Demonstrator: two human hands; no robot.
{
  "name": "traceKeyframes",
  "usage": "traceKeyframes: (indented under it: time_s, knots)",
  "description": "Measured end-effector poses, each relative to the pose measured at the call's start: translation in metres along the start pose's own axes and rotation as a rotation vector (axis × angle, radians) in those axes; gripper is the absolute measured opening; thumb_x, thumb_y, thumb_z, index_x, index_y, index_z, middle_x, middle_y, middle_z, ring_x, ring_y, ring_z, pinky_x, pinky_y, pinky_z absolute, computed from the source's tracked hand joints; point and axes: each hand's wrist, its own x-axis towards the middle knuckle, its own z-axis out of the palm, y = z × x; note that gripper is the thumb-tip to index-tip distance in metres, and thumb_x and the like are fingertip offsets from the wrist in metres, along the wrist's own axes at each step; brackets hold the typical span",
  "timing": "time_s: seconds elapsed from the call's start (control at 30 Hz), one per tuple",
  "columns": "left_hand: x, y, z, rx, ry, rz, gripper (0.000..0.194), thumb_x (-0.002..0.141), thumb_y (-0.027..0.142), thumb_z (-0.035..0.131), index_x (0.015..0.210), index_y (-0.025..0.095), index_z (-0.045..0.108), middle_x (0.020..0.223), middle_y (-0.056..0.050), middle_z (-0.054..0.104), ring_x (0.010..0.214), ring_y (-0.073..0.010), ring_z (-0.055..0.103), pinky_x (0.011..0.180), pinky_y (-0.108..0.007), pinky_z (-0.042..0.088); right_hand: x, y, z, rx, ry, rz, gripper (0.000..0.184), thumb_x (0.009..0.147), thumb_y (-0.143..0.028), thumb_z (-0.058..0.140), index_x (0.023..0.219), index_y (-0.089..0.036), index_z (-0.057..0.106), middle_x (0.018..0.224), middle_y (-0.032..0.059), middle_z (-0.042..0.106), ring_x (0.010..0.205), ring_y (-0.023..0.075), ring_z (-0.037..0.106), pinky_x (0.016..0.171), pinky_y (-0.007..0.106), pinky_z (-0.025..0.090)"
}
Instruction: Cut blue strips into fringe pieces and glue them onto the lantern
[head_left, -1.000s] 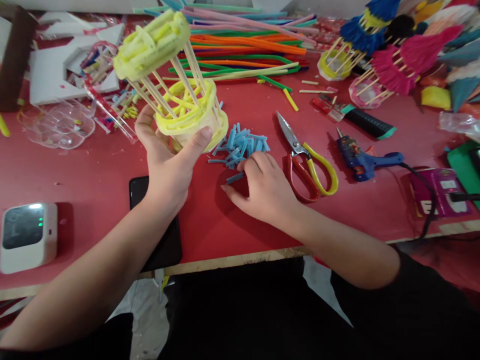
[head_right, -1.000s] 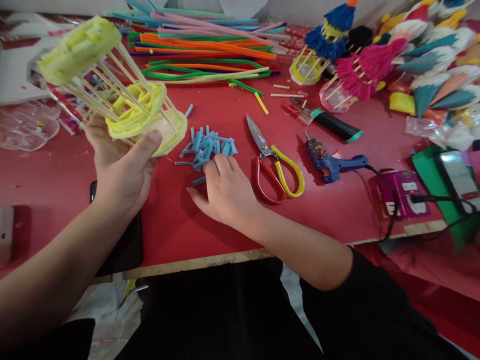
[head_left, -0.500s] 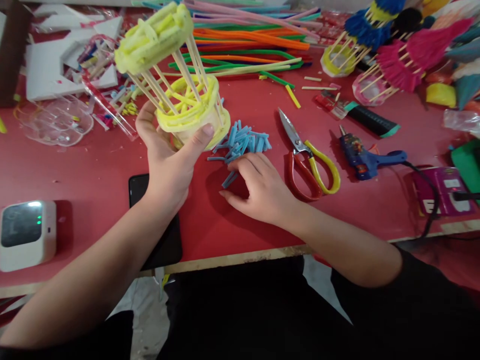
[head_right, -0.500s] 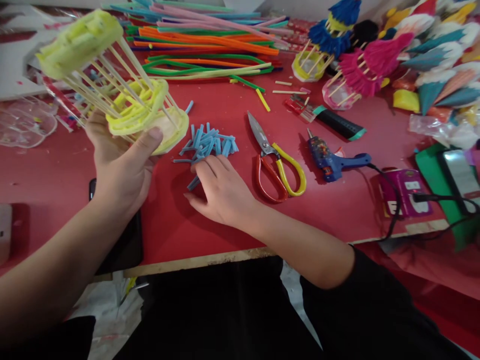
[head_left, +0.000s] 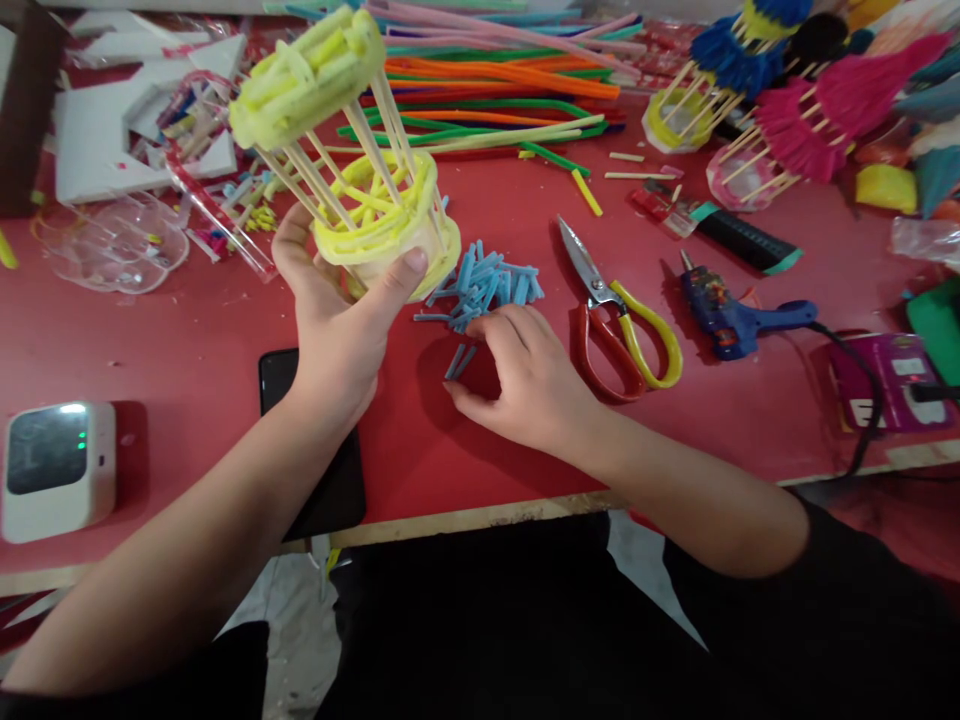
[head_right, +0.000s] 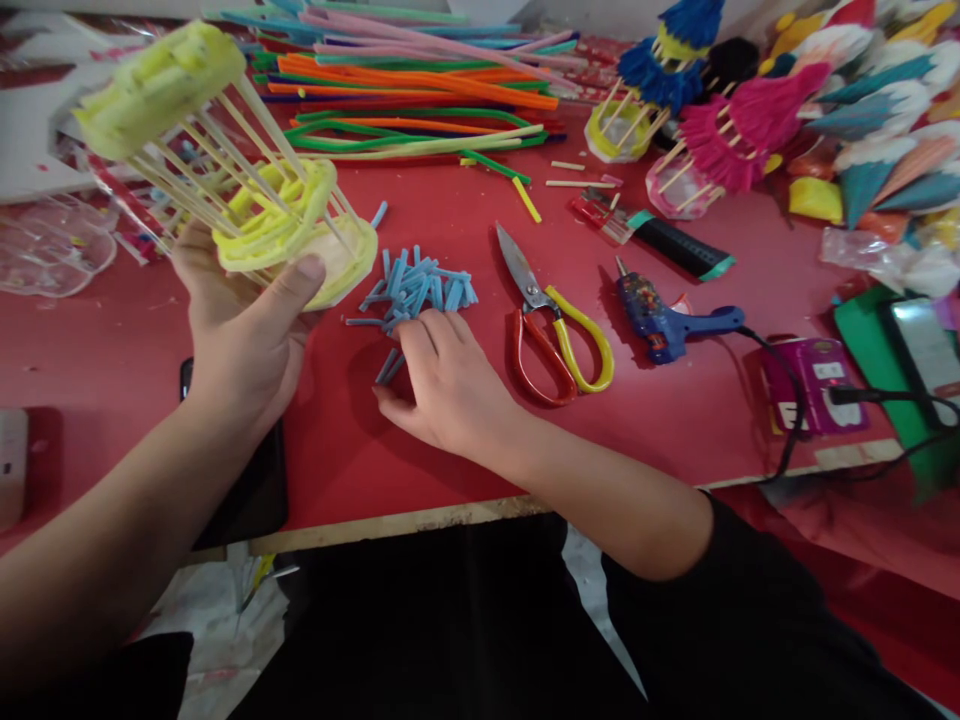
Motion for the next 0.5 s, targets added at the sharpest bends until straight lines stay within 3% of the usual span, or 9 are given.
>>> traceKeyframes:
  time_s: [0.33, 0.5]
  knots:
    - [0.0004, -0.0033, -0.0004, 0.013, 0.000, -0.005, 0.082, 0.070, 0.055, 0.095, 0.129, 0.048, 0.040, 0.153, 0.003, 0.052, 0.151, -0.0317, 0.050, 0.124, -0.059, 0.049, -0.0028, -0.0020, 0.0002, 0.022, 0.029, -0.021, 0.016, 0.090, -0.018, 0.063, 0.105, -0.017, 0.060, 0.098, 0.0130, 0.070, 0.095, 0.0316, 0.065, 0.088, 0.050, 0.056]
    - [-0.0005, -0.0010, -0.0014, 0.046, -0.009, -0.003, 0.076, 0.070, 0.057, 0.095, 0.127, 0.049, 0.045, 0.154, 0.006, 0.053, 0.147, -0.0295, 0.054, 0.124, -0.057, 0.050, -0.0017, 0.0003, 0.0010, 0.020, 0.019, -0.017, 0.017, 0.091, -0.019, 0.063, 0.108, -0.018, 0.061, 0.100, 0.0129, 0.071, 0.096, 0.0318, 0.066, 0.089, 0.051, 0.057]
